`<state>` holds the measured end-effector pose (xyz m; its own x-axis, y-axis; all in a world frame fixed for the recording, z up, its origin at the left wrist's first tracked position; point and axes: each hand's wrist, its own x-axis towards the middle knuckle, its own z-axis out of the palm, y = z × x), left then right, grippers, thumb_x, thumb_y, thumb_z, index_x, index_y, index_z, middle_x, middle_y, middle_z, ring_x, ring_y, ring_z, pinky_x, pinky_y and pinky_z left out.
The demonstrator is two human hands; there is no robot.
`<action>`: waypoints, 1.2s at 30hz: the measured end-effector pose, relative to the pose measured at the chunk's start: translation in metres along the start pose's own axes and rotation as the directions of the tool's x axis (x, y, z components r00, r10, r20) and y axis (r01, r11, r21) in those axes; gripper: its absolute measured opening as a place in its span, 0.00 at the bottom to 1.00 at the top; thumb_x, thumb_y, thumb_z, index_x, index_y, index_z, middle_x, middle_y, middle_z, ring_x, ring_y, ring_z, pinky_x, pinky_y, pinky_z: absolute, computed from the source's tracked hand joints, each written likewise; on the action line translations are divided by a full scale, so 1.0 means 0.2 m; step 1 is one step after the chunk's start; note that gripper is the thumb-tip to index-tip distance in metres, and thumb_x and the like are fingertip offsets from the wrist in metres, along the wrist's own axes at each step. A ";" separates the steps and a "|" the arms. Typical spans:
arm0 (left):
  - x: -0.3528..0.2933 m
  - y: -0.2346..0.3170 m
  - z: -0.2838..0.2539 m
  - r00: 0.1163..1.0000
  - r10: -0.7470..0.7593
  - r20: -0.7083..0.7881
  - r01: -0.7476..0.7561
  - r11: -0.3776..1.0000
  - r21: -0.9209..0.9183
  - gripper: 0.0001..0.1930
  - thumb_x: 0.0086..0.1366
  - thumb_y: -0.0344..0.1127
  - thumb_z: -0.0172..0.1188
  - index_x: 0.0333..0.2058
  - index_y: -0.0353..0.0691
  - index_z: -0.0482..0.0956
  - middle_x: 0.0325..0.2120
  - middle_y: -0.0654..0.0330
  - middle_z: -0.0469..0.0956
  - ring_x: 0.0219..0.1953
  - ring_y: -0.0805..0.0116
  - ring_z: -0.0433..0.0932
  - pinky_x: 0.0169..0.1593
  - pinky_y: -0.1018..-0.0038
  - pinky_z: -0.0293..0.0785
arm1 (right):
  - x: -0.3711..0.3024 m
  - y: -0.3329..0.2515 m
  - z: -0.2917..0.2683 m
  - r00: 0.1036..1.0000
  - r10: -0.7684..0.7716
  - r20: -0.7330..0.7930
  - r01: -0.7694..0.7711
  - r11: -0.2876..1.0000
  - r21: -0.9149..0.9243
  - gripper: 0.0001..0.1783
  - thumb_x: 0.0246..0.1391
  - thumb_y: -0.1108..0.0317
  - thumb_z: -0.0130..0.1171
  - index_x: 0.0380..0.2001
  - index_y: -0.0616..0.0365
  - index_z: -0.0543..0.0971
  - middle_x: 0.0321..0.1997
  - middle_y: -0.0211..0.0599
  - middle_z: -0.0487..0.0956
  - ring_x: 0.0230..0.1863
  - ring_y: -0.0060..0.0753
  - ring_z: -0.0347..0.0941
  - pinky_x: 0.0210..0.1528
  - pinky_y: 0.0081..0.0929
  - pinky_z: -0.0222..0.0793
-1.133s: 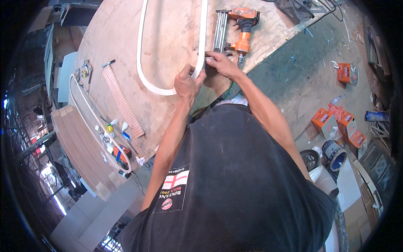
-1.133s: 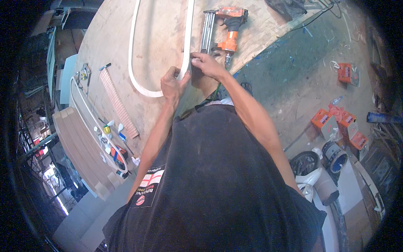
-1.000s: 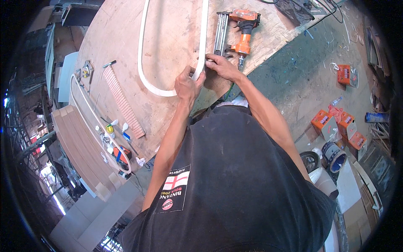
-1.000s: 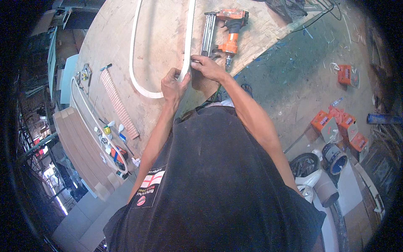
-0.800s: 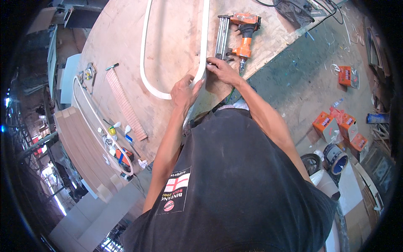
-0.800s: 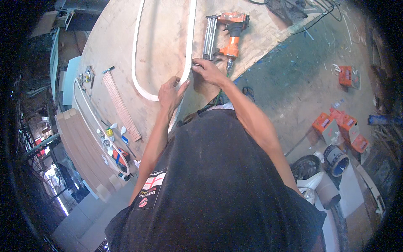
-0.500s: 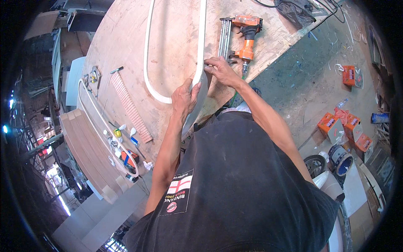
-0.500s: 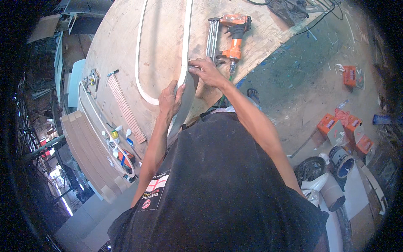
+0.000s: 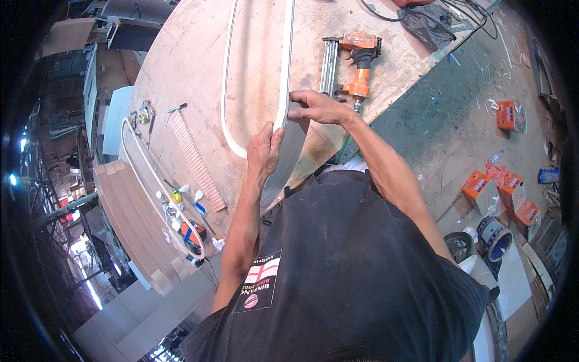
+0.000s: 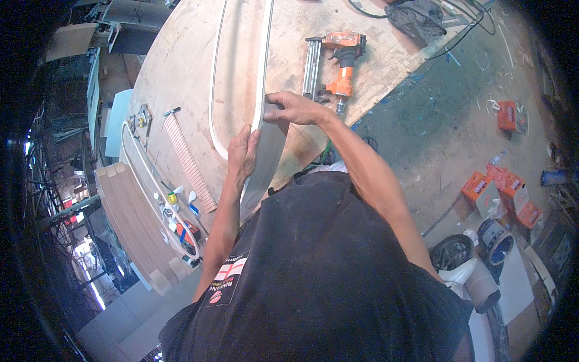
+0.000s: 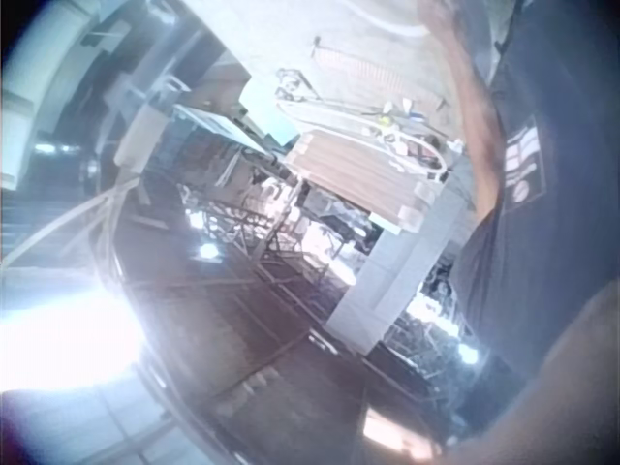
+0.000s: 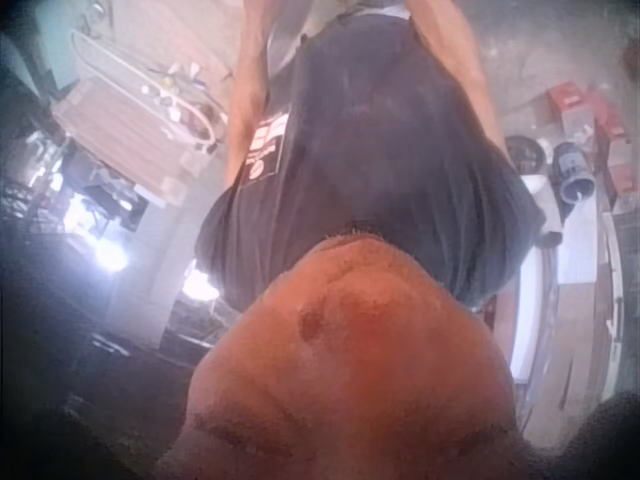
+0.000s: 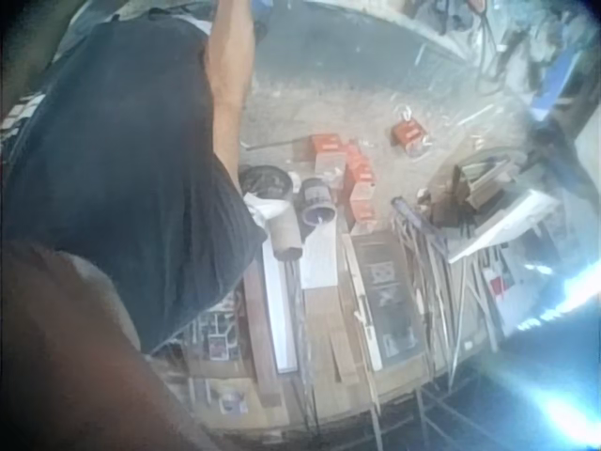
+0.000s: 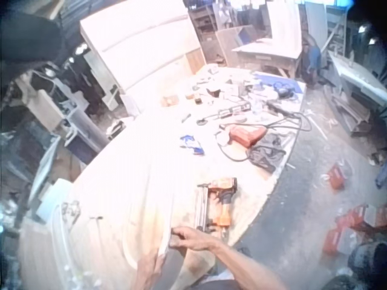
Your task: The person assembles a U-shaped wooden frame on a workbench using a pneumatic nail gun, sandpaper, and pliers. They repeatedly position the frame, drive nails, and sand the edges to smooth the surface.
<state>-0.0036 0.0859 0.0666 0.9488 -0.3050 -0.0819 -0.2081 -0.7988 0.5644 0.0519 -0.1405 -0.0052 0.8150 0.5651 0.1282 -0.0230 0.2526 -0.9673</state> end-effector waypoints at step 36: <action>0.03 0.04 -0.07 0.965 -0.221 0.138 0.240 0.961 -0.135 0.15 0.70 0.47 0.65 0.43 0.41 0.87 0.19 0.65 0.74 0.25 0.75 0.72 0.32 0.71 0.69 | 0.07 0.00 -0.07 0.990 0.026 0.136 -0.041 0.993 0.108 0.26 0.56 0.54 0.75 0.48 0.65 0.83 0.41 0.29 0.85 0.43 0.19 0.76 0.47 0.24 0.73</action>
<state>0.0038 0.0847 0.0831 0.9292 -0.1892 -0.3175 0.0594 -0.7714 0.6336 0.0705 -0.1430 -0.0070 0.7277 0.6732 0.1316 -0.1185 0.3124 -0.9425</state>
